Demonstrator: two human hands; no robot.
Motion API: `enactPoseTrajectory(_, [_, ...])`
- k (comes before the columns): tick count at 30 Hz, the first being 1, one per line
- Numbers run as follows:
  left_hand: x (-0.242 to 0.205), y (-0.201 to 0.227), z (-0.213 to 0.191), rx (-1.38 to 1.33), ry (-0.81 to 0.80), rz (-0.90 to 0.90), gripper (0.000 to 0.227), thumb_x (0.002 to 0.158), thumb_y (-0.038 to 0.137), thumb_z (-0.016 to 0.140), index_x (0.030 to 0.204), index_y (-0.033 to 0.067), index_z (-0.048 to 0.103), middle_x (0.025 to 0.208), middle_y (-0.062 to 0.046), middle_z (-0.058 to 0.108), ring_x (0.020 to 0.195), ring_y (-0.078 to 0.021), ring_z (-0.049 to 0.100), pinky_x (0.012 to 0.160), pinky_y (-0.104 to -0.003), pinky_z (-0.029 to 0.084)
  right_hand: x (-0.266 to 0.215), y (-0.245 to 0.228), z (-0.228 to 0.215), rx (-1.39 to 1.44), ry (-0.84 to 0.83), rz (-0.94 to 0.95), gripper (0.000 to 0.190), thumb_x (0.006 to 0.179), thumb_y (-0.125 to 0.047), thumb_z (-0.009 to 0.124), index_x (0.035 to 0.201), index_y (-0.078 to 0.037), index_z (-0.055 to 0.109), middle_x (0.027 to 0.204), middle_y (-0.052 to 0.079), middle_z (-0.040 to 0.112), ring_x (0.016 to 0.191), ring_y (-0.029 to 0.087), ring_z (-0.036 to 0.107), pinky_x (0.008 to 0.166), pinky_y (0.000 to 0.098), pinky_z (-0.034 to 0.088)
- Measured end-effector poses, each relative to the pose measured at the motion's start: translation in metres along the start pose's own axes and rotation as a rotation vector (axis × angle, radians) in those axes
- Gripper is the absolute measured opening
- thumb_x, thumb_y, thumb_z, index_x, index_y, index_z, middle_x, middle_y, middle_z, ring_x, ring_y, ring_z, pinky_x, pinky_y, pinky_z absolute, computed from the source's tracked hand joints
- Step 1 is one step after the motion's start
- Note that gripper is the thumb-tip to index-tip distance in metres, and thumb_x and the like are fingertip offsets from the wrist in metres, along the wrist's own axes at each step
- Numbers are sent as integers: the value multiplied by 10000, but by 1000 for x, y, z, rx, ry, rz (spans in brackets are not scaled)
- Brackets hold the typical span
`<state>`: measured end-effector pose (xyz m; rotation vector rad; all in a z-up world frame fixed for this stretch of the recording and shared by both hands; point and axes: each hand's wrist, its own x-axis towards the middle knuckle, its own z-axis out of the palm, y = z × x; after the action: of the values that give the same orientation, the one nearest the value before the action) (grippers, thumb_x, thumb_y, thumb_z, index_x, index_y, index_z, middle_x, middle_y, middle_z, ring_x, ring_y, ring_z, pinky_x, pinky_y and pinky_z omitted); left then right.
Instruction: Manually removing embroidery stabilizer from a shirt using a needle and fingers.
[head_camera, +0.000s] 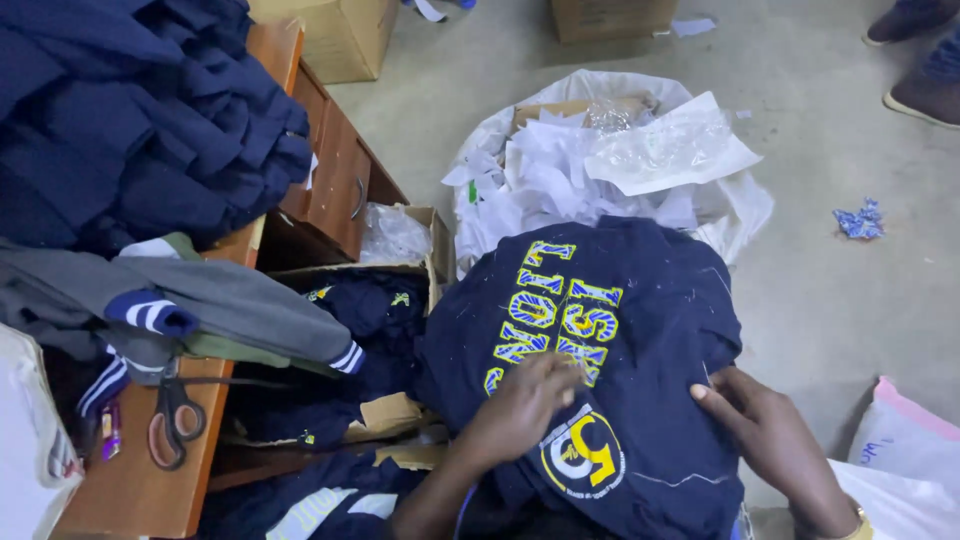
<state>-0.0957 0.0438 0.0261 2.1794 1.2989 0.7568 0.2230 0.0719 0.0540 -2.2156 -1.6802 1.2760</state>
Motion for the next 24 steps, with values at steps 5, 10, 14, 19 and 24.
enactPoseTrajectory(5, [-59,1,25,-917,-854,60,459,1175,375,480,1495,68,603,1384,-118,656,1298,-201,627,1150,-303,457,20,18,18,112,195,-337,336,1019,-376,642,873,-78,696,790,48,682,779,162,646,786,335,480])
enactPoseTrajectory(10, [-64,23,29,-923,-490,-124,347,1185,307,488,1372,73,663,1323,-69,698,1200,-169,649,1085,-309,500,-19,-37,13,1,378,-302,369,1033,-404,608,1230,-117,732,1123,115,758,989,299,737,908,426,529])
enactPoseTrajectory(14, [-42,47,-5,-495,11,-70,298,1116,195,533,1345,79,686,996,-109,673,827,-241,625,818,-362,489,-30,-54,5,-114,143,-142,409,961,-533,618,1117,-164,698,1032,84,841,1049,358,771,902,441,542])
enactPoseTrajectory(19, [-51,30,45,-232,-130,110,551,947,362,780,1419,116,635,1092,-86,610,904,-260,691,783,-383,539,-35,-28,14,233,183,-224,379,1030,-370,554,1140,-91,786,1001,114,830,885,248,815,877,340,590])
enactPoseTrajectory(24, [-55,27,54,-13,10,506,147,1099,6,713,1226,-52,668,849,-84,514,733,-254,615,595,-396,478,-39,-42,19,66,135,-114,430,1028,-440,495,1279,-168,714,1064,93,861,1053,250,817,955,376,542])
